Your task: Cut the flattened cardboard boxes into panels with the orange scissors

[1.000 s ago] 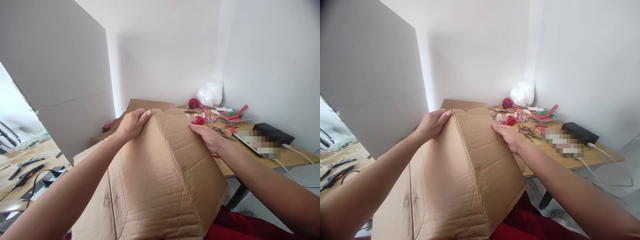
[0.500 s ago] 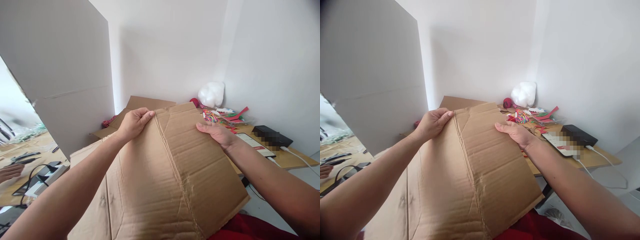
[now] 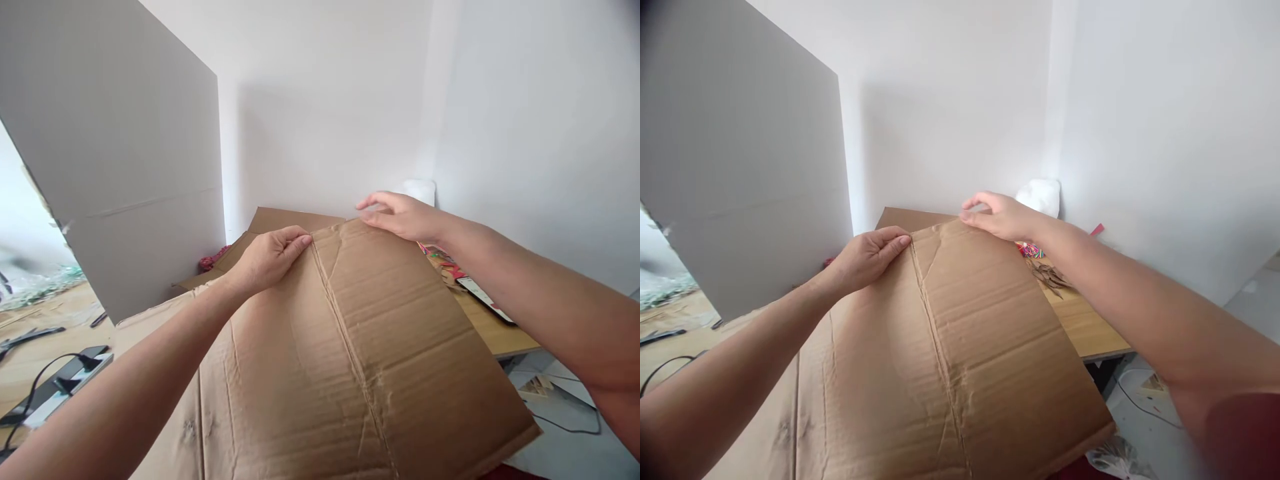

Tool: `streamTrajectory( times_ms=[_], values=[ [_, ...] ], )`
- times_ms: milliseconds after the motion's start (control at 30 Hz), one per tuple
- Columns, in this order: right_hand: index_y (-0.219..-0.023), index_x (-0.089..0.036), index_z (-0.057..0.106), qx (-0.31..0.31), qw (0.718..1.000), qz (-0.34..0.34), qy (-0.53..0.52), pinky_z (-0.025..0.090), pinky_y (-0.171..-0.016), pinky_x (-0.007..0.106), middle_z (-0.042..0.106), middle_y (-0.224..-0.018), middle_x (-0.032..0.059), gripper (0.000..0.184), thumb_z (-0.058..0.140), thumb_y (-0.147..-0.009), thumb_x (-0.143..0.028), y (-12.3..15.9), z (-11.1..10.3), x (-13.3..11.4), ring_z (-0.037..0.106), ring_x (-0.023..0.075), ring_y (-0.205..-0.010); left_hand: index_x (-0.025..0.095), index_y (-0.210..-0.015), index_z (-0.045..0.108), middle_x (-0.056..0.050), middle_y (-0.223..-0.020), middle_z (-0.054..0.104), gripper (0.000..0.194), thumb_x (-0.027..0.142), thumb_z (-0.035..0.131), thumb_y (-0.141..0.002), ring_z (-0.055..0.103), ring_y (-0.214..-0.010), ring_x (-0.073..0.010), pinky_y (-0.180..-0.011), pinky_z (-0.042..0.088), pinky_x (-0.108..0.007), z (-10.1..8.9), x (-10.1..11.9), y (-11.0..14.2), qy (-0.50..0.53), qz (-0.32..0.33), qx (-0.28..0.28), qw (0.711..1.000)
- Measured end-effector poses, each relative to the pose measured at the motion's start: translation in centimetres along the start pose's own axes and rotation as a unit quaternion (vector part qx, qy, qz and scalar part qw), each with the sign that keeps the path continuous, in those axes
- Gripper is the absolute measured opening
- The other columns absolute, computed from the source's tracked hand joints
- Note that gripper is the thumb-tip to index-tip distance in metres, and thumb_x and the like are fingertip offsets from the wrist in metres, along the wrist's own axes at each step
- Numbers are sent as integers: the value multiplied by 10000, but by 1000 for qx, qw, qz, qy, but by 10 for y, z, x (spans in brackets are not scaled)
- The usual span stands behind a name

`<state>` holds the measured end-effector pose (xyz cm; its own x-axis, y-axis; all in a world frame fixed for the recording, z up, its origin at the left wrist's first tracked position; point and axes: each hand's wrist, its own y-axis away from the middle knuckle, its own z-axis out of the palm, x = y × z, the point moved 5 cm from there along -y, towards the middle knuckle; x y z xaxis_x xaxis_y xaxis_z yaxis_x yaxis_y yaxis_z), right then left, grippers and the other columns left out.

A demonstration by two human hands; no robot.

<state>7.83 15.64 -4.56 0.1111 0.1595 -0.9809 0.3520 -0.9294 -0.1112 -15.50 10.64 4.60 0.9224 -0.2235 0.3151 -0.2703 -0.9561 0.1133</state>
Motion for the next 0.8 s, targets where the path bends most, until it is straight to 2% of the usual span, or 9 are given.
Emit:
streamTrajectory(
  times_ms=[67,133,200,267,400,500,600,733,800],
  values=[
    [-985,-227,730,-47,983,-68,163,407,-638,270,724,-869,16,349,736,-786,-514,-15,11,-21,621,170,-752,257,-825,642,26,-675,574,361,549,456,-930,510,-619,-151,-556,367,-258,-3,4,-2,10,-4,-19,1000],
    [-775,-197,710,-133,947,-118,269,346,-600,264,669,-711,-8,343,701,-802,-539,-23,30,-38,554,130,-648,241,-782,598,32,-632,495,336,522,479,-923,441,-567,-134,-524,341,-252,-4,10,-3,29,-3,-50,998],
    [-716,-182,654,-195,929,-151,277,315,-575,257,609,-649,-31,382,644,-847,-541,-28,46,-53,494,100,-586,227,-739,540,33,-623,446,348,516,479,-925,388,-539,-120,-498,309,-248,-7,18,-6,50,5,-71,996],
    [-739,-179,632,-239,928,-168,233,316,-571,246,587,-663,-45,349,636,-863,-506,-33,56,-66,478,88,-589,223,-711,506,33,-611,413,374,525,467,-928,346,-519,-113,-476,273,-248,-9,25,-9,58,10,-82,995],
    [-778,-183,662,-323,913,-152,196,338,-579,242,607,-693,-44,277,657,-858,-448,-38,68,-76,512,97,-626,222,-733,584,28,-604,443,372,513,459,-929,360,-521,-113,-479,276,-246,-11,29,-12,28,-4,-83,996],
    [-770,-179,673,-280,924,-144,218,331,-574,246,616,-669,-43,276,672,-851,-443,-36,65,-76,516,100,-607,210,-772,639,20,-640,532,362,470,450,-939,433,-571,-123,-529,338,-244,-10,30,-9,21,27,-49,998],
    [-722,-165,643,-235,934,-176,206,311,-579,240,572,-632,-52,291,665,-864,-419,-28,63,-76,487,84,-590,194,-782,644,11,-703,591,352,417,432,-954,497,-658,-137,-600,382,-244,-8,33,-3,19,82,-10,996],
    [-662,-158,566,-210,934,-240,161,286,-580,235,475,-602,-66,312,644,-885,-361,-17,63,-79,415,67,-577,188,-731,580,29,-648,524,327,366,432,-962,455,-620,-120,-597,364,-241,-8,37,3,3,115,34,993],
    [-663,-160,557,-202,934,-247,162,289,-580,238,476,-612,-62,325,642,-892,-374,-16,62,-81,409,72,-584,192,-698,529,38,-610,490,330,366,435,-963,426,-581,-113,-572,344,-245,-9,37,4,-21,112,54,992]
  ],
)
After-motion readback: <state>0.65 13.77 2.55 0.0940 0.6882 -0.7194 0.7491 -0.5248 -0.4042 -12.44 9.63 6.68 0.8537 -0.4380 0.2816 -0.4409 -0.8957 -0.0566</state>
